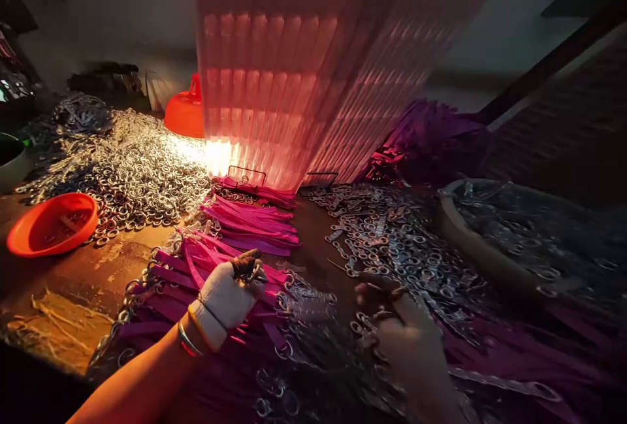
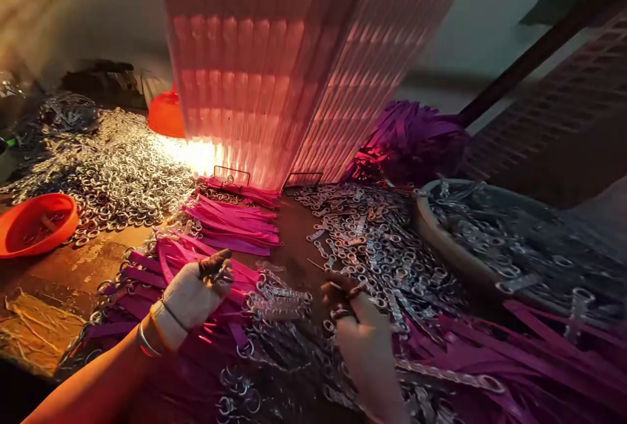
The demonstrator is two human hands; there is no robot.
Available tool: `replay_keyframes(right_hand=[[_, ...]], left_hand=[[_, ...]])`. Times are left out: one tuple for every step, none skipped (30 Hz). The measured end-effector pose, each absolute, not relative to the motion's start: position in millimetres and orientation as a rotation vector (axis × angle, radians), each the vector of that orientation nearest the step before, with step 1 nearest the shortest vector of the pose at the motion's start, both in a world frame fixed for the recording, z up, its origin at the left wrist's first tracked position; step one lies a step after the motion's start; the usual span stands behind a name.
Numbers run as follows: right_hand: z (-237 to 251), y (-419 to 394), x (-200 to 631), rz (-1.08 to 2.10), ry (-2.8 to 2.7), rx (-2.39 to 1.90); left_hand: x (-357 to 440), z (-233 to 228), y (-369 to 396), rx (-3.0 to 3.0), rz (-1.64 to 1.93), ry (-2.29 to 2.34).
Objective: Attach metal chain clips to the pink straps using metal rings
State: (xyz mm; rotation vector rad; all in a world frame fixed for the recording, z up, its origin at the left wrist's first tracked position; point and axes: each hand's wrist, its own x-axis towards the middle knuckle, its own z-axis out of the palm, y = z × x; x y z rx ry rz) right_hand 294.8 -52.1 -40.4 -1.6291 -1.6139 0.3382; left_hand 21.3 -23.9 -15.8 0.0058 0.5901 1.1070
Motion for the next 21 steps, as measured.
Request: replay_keyframes(right_hand=[[-33.2,-51.7,275.1,0.438,-1.605,-1.522],[-26.0,-51.9,255.7,0.512,-1.658,-1.437],[-19.1,-52.7,237.5,0.552,-1.757,-1.354],[-12.4,-53.7,221.5,0.567,-1.871,-1.261],[-6.0,-54.5,208.1,0.564,-1.996,-1.167],[0.0,-55.0,197.6,0.545,-2.112,-1.075],[5.6,-55.0,189.7,0.515,-2.214,-0.998],[10.7,-54.6,184.2,0.478,-2.303,-0.947],[15.2,-53.9,180.3,0.442,-2.376,-0.927],[19.0,-53.1,177.7,0.419,-2.433,-0.932],[22.0,-52.1,175.9,0.41,-2.47,-0.954],[24.2,-51.2,174.4,0.423,-2.485,-0.986],[25.5,-50.3,173.2,0.456,-2.472,-1.013],[26.2,-49.2,172.2,0.506,-2.429,-1.027],[26.2,-47.9,171.5,0.567,-2.365,-1.029],[25.7,-46.3,171.0,0.631,-2.288,-1.027],[24.8,-44.4,170.8,0.696,-2.209,-1.028],[23.8,-42.2,170.9,0.756,-2.138,-1.039],[22.8,-39.9,171.1,0.813,-2.081,-1.061],[21.8,-37.6,171.3,0.864,-2.037,-1.095],[20.8,-35.4,171.3,0.904,-2.0,-1.132]], left_hand=[[21.6,-16.2,-27.1,0.075,1.12,0.601],[21.9,-16.7,-30.7,0.149,1.135,0.619],[22.1,-17.1,-34.4,0.231,1.149,0.638],[22.3,-17.6,-38.0,0.31,1.143,0.647],[22.7,-18.3,-41.2,0.37,1.129,0.644],[23.3,-19.0,-43.9,0.405,1.113,0.627],[24.2,-20.0,-46.0,0.422,1.096,0.605],[25.3,-21.2,-47.3,0.429,1.077,0.585],[26.6,-22.5,-48.0,0.419,1.062,0.569],[27.9,-23.8,-48.2,0.392,1.053,0.559],[29.0,-25.1,-48.1,0.364,1.044,0.554],[29.7,-26.1,-47.9,0.334,1.028,0.547],[29.6,-26.6,-47.6,0.297,1.01,0.543],[28.7,-26.6,-47.5,0.259,0.996,0.539],[26.7,-25.8,-47.6,0.228,0.99,0.535],[23.8,-24.5,-47.9,0.205,0.984,0.531],[19.9,-22.6,-48.5,0.188,0.977,0.526],[15.6,-20.3,-49.4,0.18,0.97,0.52],[11.1,-17.9,-50.4,0.181,0.958,0.513],[7.0,-15.7,-51.5,0.187,0.944,0.507],[3.7,-13.8,-52.3,0.198,0.935,0.505]])
